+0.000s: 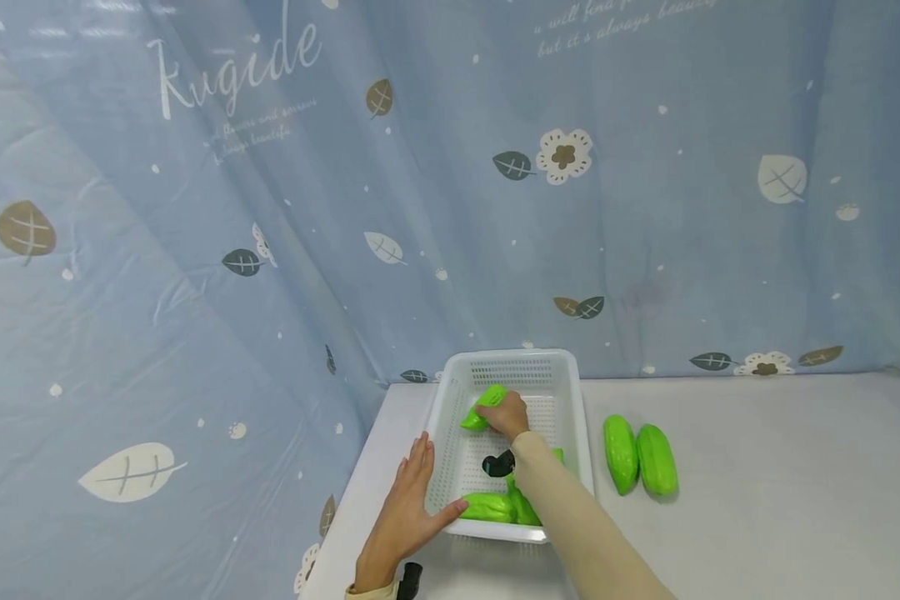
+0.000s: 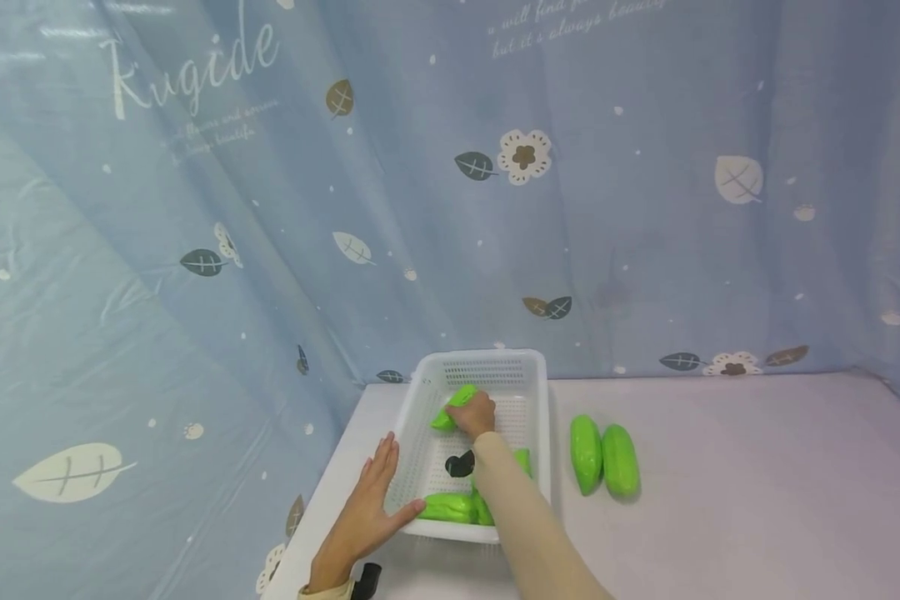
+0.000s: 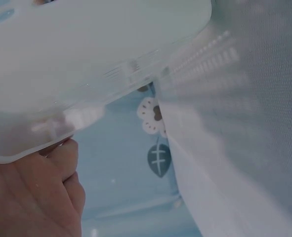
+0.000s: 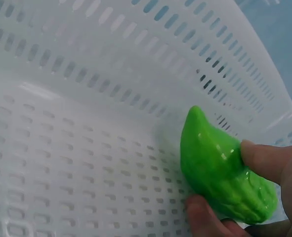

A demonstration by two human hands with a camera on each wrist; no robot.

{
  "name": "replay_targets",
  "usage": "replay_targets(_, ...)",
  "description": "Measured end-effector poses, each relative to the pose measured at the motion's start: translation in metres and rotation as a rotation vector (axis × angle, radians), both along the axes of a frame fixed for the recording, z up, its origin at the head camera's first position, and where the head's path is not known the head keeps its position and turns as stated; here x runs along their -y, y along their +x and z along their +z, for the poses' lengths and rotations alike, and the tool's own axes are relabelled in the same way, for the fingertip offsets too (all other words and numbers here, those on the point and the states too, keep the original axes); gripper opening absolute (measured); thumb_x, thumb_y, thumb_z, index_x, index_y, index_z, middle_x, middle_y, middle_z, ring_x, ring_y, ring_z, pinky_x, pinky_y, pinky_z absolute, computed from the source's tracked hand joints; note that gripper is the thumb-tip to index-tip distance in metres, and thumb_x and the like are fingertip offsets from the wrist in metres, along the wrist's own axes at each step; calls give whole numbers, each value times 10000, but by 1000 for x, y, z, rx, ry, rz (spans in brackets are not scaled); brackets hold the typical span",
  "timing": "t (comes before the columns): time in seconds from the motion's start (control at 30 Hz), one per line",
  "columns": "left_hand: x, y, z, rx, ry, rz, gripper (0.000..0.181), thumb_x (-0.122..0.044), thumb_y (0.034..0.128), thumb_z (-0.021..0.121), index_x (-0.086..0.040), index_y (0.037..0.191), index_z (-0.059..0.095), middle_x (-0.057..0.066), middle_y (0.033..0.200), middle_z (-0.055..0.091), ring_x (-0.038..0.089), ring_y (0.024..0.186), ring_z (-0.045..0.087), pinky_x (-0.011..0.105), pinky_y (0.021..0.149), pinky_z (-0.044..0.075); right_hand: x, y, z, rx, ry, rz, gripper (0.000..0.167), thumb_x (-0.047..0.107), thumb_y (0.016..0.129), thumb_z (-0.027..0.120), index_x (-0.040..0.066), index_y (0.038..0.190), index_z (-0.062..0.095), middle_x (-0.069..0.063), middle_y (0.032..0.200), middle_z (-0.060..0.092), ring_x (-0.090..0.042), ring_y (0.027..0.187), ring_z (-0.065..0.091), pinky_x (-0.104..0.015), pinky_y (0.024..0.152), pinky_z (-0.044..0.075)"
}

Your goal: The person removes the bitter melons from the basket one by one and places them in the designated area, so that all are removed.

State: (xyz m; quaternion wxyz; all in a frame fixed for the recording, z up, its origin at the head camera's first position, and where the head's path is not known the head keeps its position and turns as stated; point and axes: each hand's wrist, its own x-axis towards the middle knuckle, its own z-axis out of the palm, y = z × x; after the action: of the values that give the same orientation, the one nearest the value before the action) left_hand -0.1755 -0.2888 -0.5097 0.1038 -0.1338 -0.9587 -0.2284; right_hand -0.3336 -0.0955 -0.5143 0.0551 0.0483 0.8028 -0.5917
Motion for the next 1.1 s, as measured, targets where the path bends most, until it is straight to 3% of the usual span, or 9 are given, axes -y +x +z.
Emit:
replay_targets(0.37,-1,0,1,25,-5,17,1058,-653,883,681,-10,1621,280,123,1744,182,359,1612,196,648,1249,257,-12,1,4,37,-59,14,424,148,885,776,-107,1153,569,-193,958,647,-274,780,691,-368,693,623)
replay_targets(0.7,0,1,0,6,-17,26,1070,-671,874,677,4,1611,295,127,1740,197,357,1607,207,638,1249,261,-17,-6,9,107,-143,52,418,137,903,759,-82,1200,562,-198,1052,643,-230,807,693,-399,776,648)
replay_targets(0.93,0,0,-2,10,-26,41,1066,-675,875,672,-5,1614,294,119,1741,199,373,1602,220,632,1251,262,-22,-4,20,108,-208,92,385,156,929,746,-68,1217,624,-216,1136,675,-255,862,739,-368,783,648)
replay_targets(1.1,-1,1,-2,25,-21,38,1066,-674,879,666,1,1614,290,130,1741,194,377,1603,217,642,1247,264,-28,0,27,119,-226,128,503,201,959,721,-102,1329,566,-277,1276,635,-291,918,755,-401,859,643)
